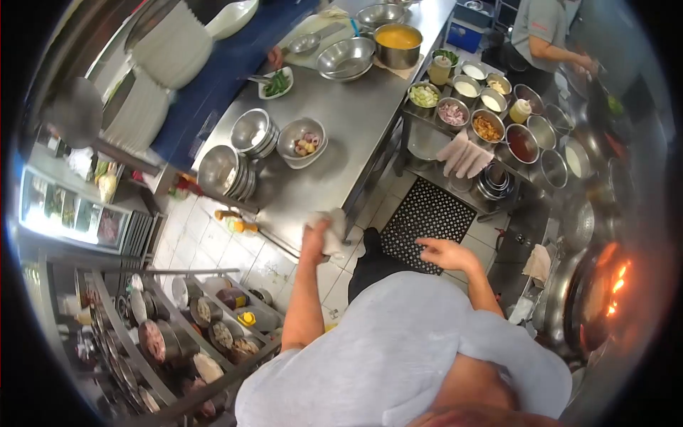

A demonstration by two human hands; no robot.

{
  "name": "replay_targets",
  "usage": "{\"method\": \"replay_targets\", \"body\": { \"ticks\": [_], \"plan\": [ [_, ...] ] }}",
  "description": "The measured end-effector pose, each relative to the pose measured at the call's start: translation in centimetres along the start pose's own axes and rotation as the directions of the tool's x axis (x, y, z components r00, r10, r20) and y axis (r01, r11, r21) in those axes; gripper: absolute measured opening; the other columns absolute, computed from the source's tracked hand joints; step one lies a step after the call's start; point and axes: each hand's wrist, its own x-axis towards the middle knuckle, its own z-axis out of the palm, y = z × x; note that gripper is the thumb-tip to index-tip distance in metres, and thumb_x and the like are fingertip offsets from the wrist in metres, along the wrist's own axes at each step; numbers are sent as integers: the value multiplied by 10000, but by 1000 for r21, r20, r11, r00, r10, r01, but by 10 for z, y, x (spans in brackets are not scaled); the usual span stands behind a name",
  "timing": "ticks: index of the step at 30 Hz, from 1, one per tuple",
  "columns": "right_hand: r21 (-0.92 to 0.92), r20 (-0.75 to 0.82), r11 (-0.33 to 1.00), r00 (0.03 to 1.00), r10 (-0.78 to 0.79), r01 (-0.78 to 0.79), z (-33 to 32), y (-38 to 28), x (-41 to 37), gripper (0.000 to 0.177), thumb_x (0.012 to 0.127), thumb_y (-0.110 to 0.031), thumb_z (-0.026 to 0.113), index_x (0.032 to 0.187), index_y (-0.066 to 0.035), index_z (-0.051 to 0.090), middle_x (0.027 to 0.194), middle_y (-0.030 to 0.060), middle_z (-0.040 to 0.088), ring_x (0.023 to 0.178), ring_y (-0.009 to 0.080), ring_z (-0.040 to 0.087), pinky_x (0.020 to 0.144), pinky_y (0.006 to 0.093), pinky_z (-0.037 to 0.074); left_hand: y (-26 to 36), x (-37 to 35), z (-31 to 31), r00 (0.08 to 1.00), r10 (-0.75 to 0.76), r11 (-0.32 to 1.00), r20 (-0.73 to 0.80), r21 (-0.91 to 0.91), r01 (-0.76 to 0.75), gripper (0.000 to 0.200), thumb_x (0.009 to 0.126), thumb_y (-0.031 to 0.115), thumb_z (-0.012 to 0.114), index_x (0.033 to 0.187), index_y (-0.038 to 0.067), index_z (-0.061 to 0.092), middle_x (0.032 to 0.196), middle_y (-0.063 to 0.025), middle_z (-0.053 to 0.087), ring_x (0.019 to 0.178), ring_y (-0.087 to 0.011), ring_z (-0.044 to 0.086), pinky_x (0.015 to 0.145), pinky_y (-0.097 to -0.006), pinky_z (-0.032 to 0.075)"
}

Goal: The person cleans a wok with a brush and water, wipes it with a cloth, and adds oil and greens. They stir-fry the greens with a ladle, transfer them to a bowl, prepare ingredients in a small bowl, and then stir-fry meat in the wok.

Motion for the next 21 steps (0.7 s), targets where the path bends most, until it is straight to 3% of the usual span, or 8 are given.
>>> {"method": "replay_targets", "body": {
  "ticks": [2, 3, 4, 6, 10, 16, 17, 21],
  "plan": [
    [-69, 166, 998, 986, 4, 8, -5, -14, 15, 450, 853, -260, 594, 1258, -70, 544, 1018, 181, 664, 933, 316, 642, 815, 391, 499, 0, 73, -34, 968, 250, 967, 25, -65, -248, 473, 739, 53, 584, 1206, 65, 508, 1067, -103, 585, 911, -210, 575, 781, -323, 487],
    [-197, 140, 979, 990, -19, 47, -6, -10, 25, 441, 854, -265, 577, 1248, -70, 551, 1034, 193, 657, 948, 333, 634, 831, 401, 497, 22, 89, -36, 802, 597, 767, 11, 285, -575, 519, 736, 23, 549, 1246, 89, 473, 1063, -91, 568, 900, -198, 554, 793, -313, 473],
    [-180, 102, 983, 995, 4, 14, -7, -7, 36, 441, 854, -265, 577, 1248, -70, 551, 1034, 193, 657, 948, 333, 634, 831, 401, 497, 36, 115, -42, 788, 615, 745, -26, 346, -570, 400, 767, 69, 557, 1165, 66, 519, 1001, -106, 586, 858, -209, 562, 770, -326, 468],
    [-433, -22, 891, 990, 142, -137, -15, -6, 52, 428, 852, -260, 560, 1236, -72, 559, 1059, 203, 645, 976, 353, 619, 864, 415, 488, 55, 163, -53, 796, 604, 741, -41, 398, -542, 229, 827, 162, 573, 1002, 20, 611, 878, -137, 622, 776, -229, 578, 724, -352, 459],
    [-314, -152, 940, 984, 92, -136, -22, 8, 82, 445, 846, -247, 563, 1258, -80, 547, 1075, 202, 640, 1025, 359, 599, 907, 425, 468, 100, 194, -39, 869, 485, 705, -97, 632, -323, 468, 812, 370, 634, 852, -97, 639, 786, -228, 639, 705, -348, 590, 709, -408, 446],
    [-265, -279, 944, 953, 119, -195, -58, -5, 112, 383, 824, -212, 598, 1176, -62, 609, 1085, 198, 636, 1028, 355, 600, 919, 416, 467, 118, 222, -40, 895, 441, 591, -62, 771, -238, 406, 723, 284, 657, 820, -109, 628, 751, -219, 634, 694, -311, 599, 701, -399, 453],
    [-255, -351, 949, 932, 87, -184, -72, -1, 121, 356, 810, -204, 606, 1131, -50, 631, 1075, 197, 637, 1023, 359, 600, 914, 419, 471, 125, 207, -31, 913, 376, 778, -158, 589, -218, 359, 703, 246, 642, 820, -93, 626, 760, -190, 633, 683, -279, 599, 662, -397, 453],
    [-145, -600, 970, 797, 70, -194, -140, 0, 163, 272, 798, -162, 609, 1018, -4, 633, 949, 241, 639, 915, 401, 610, 808, 470, 484, 132, 221, -51, 931, 340, 793, -134, 573, -207, 335, 704, 217, 627, 878, -69, 622, 789, -136, 629, 687, -224, 593, 634, -363, 458]
  ]
}}
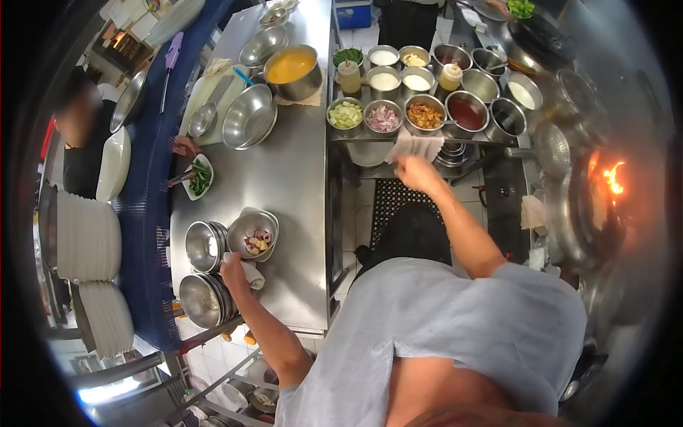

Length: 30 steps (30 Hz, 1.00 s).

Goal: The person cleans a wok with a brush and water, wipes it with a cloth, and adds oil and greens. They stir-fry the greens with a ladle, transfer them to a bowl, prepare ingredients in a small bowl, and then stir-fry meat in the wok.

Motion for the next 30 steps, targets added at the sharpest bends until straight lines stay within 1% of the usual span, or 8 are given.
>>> {"method": "replay_targets", "body": {
  "ticks": [2, 8, 10, 13, 15, 23, 26, 30],
  "plan": [
    [0, -172, 985, 971, -168, 170, 4, 5, 48, 301, 792, -127, 589, 1065, -13, 641, 928, 249, 642, 883, 378, 634, 774, 442, 496, 10, -15, -6, 1000, -26, 997, -17, -67, 25, 337, 714, 223, 630, 895, -61, 625, 797, -133, 630, 691, -228, 592, 643, -365, 461],
    [-119, -104, 956, 954, -281, 269, 20, -39, 208, 297, 753, -107, 589, 1036, -42, 647, 863, 226, 650, 856, 373, 632, 759, 434, 498, 54, -112, 23, 969, -129, 990, -210, -82, 114, 499, 766, 280, 680, 1070, -100, 573, 1004, -189, 626, 916, -288, 585, 787, -377, 463],
    [-149, -70, 852, 855, -515, 501, 49, -23, 268, 255, 758, -122, 583, 987, -34, 654, 908, 217, 658, 885, 379, 627, 786, 454, 489, 28, -141, 78, 960, -149, 989, -238, -35, 145, 523, 780, 272, 674, 1121, -108, 559, 1072, -218, 600, 998, -297, 561, 837, -374, 460],
    [-197, 160, 840, 862, -480, 505, 50, -18, 294, 244, 746, -132, 576, 949, -35, 669, 909, 215, 656, 879, 370, 625, 779, 441, 492, 74, -187, 128, 954, -299, 828, -2, -498, 259, 322, 771, 181, 669, 991, -51, 627, 930, -140, 644, 807, -214, 606, 707, -325, 483],
    [-185, 245, 830, 842, -480, 527, 47, -12, 301, 235, 736, -128, 582, 927, -28, 675, 897, 213, 655, 878, 365, 622, 779, 435, 491, 77, -195, 154, 949, -313, 803, 25, -527, 279, 208, 772, 139, 655, 903, -21, 640, 821, -88, 644, 706, -173, 594, 656, -306, 475],
    [-146, 205, 769, 780, -591, 622, 48, 0, 285, 194, 721, -99, 614, 889, -45, 693, 930, 193, 666, 890, 349, 627, 832, 416, 481, 97, -181, 185, 957, -263, 854, 120, -432, 289, 235, 784, 173, 636, 894, -34, 634, 791, -99, 639, 722, -178, 591, 667, -318, 472],
    [-207, 197, 787, 813, -548, 581, 65, 12, 299, 198, 717, -111, 587, 872, -64, 701, 869, 207, 658, 841, 358, 640, 776, 443, 496, 98, -148, 192, 996, -89, 996, 6, -14, 89, 388, 773, 249, 670, 977, -78, 623, 865, -150, 664, 788, -233, 617, 731, -348, 487],
    [-139, 246, 832, 832, -497, 537, 58, 10, 280, 253, 742, -109, 598, 973, -61, 690, 902, 209, 662, 866, 360, 639, 785, 433, 501, 125, -116, 198, 978, -83, 969, 192, -214, 124, 320, 782, 252, 660, 925, -31, 617, 816, -87, 631, 713, -170, 567, 664, -315, 454]
  ]
}}
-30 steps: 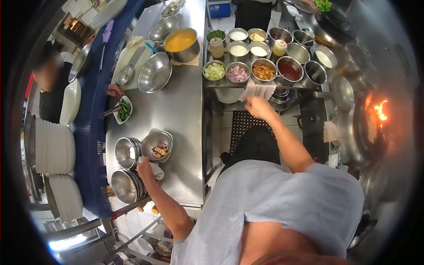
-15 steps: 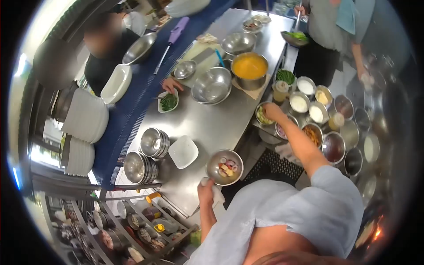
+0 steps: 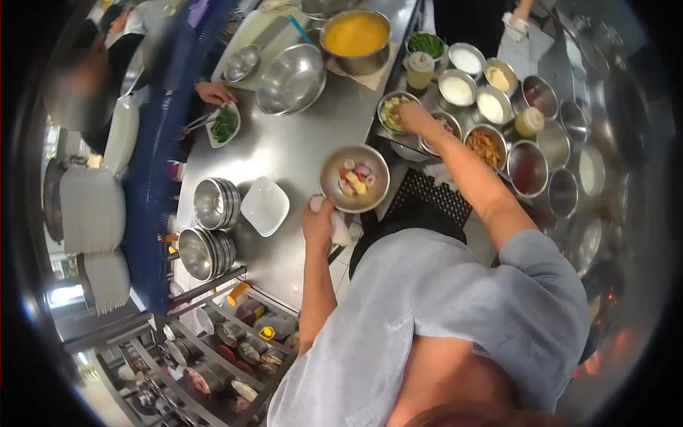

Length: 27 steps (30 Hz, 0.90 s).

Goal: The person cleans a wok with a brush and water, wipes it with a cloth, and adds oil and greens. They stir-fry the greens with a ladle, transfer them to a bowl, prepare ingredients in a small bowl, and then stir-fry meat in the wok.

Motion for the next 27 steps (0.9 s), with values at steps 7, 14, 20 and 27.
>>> {"method": "replay_targets", "body": {
  "ticks": [7, 14, 20, 27],
  "plan": [
    [59, -138, 989, 980, 141, -134, -14, 3, 12, 191, 737, -100, 610, 901, -55, 698, 826, 177, 669, 807, 351, 648, 732, 425, 511, 30, 24, 14, 991, 68, 997, 115, 29, -72, 287, 795, 221, 634, 920, -37, 622, 837, -113, 638, 738, -201, 593, 676, -331, 464],
    [690, 124, 680, 966, 227, -249, -73, -45, -19, 208, 826, -118, 658, 998, -2, 677, 903, 91, 690, 752, 163, 659, 629, 306, 563, 23, 42, 27, 973, 74, 995, 217, 56, -88, 295, 793, 207, 639, 947, -42, 611, 848, -115, 632, 762, -200, 584, 703, -322, 465],
    [131, -145, 928, 919, 366, -349, -92, -45, -122, 278, 826, -166, 583, 1045, -13, 659, 983, 152, 670, 903, 308, 646, 790, 417, 518, 35, 45, 57, 915, 183, 983, 359, -66, -171, 223, 817, 170, 621, 910, -32, 605, 803, -68, 615, 712, -156, 562, 657, -295, 455],
    [-169, -153, 563, 586, 796, -809, -93, 25, -247, 239, 791, -125, 558, 965, -21, 684, 1060, 211, 635, 985, 361, 609, 821, 427, 494, 19, 30, 54, 882, 77, 996, 465, -76, -47, 170, 834, 153, 614, 904, 0, 593, 792, -50, 600, 687, -138, 554, 630, -282, 455]
  ]
}}
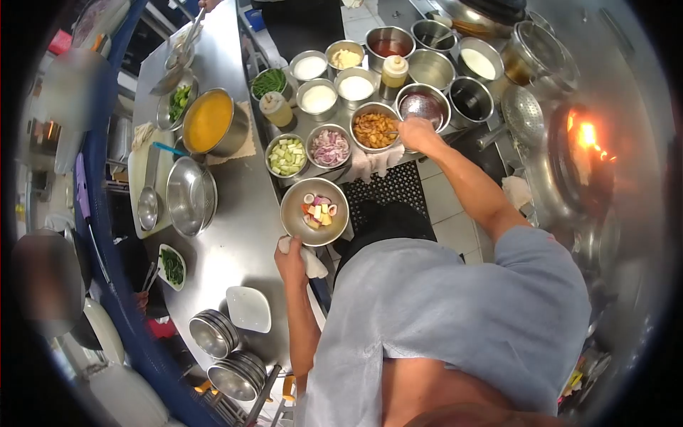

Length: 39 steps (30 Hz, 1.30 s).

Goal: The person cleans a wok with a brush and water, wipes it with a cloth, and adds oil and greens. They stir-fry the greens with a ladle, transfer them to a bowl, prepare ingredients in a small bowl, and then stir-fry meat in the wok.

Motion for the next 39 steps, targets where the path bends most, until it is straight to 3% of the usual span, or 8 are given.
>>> {"method": "replay_targets", "body": {
  "ticks": [6, 8, 10, 12, 17, 27, 29, 39],
  "plan": [
    [157, -37, 988, 999, 12, -6, 0, -12, -10, 195, 742, -87, 560, 819, 36, 690, 859, 248, 660, 842, 378, 656, 747, 447, 517, -10, 6, 12, 994, -29, 994, 110, 104, 18, 148, 833, 161, 629, 846, 25, 573, 759, -34, 578, 640, -123, 530, 576, -280, 437],
    [453, 102, 886, 993, 57, -98, 23, -5, 7, 201, 738, -88, 555, 809, 48, 685, 860, 258, 653, 845, 392, 650, 750, 457, 513, -8, 4, 22, 993, -57, 998, 103, -12, 59, 150, 832, 163, 639, 840, 28, 574, 756, -31, 574, 640, -122, 526, 577, -281, 435],
    [395, 114, 915, 993, 33, -75, 19, 0, 2, 232, 734, -96, 553, 880, 34, 679, 867, 262, 649, 869, 387, 645, 785, 448, 506, -5, 3, 29, 996, -44, 999, 81, 18, 43, 151, 832, 163, 640, 840, 28, 573, 759, -30, 575, 642, -121, 527, 578, -280, 435],
    [325, -55, 942, 992, 110, -87, 9, 1, -24, 234, 789, -212, 556, 907, -50, 678, 852, 229, 651, 847, 398, 629, 770, 456, 493, -3, 1, 32, 998, -33, 998, 51, 47, 30, 151, 832, 162, 642, 840, 29, 572, 761, -29, 577, 644, -120, 527, 579, -280, 434],
    [448, -59, 889, 989, 135, -95, 6, 15, -36, 256, 812, -234, 556, 959, -66, 681, 904, 220, 656, 897, 383, 627, 790, 433, 494, 5, -5, 40, 998, -55, 995, 44, 82, 52, 133, 826, 149, 633, 838, 28, 578, 753, -23, 582, 648, -112, 530, 596, -272, 436],
    [719, -32, 687, 982, 186, -107, 25, 32, -30, 299, 799, -233, 628, 989, -6, 674, 829, 149, 686, 764, 223, 647, 707, 335, 490, -4, 9, 42, 990, -43, 993, 134, 116, 28, 213, 807, 136, 628, 944, -26, 611, 879, -80, 625, 759, -165, 571, 667, -298, 454],
    [783, 41, 609, 988, 147, -123, 19, 31, -36, 280, 795, -222, 644, 965, -3, 683, 768, 100, 671, 698, 160, 595, 650, 306, 468, -4, 7, 46, 993, 11, 998, 120, 55, -18, 119, 825, 135, 624, 837, 23, 586, 748, -18, 576, 649, -103, 516, 597, -269, 431],
    [878, 108, 447, 980, 169, -174, 28, 35, -37, 215, 795, -188, 644, 917, -16, 685, 627, -9, 540, 553, 87, 461, 493, 264, 353, -4, 4, 45, 994, -19, 999, 105, 37, 16, 115, 842, 131, 612, 859, 22, 583, 774, -30, 587, 671, -112, 535, 608, -272, 443]
  ]
}}
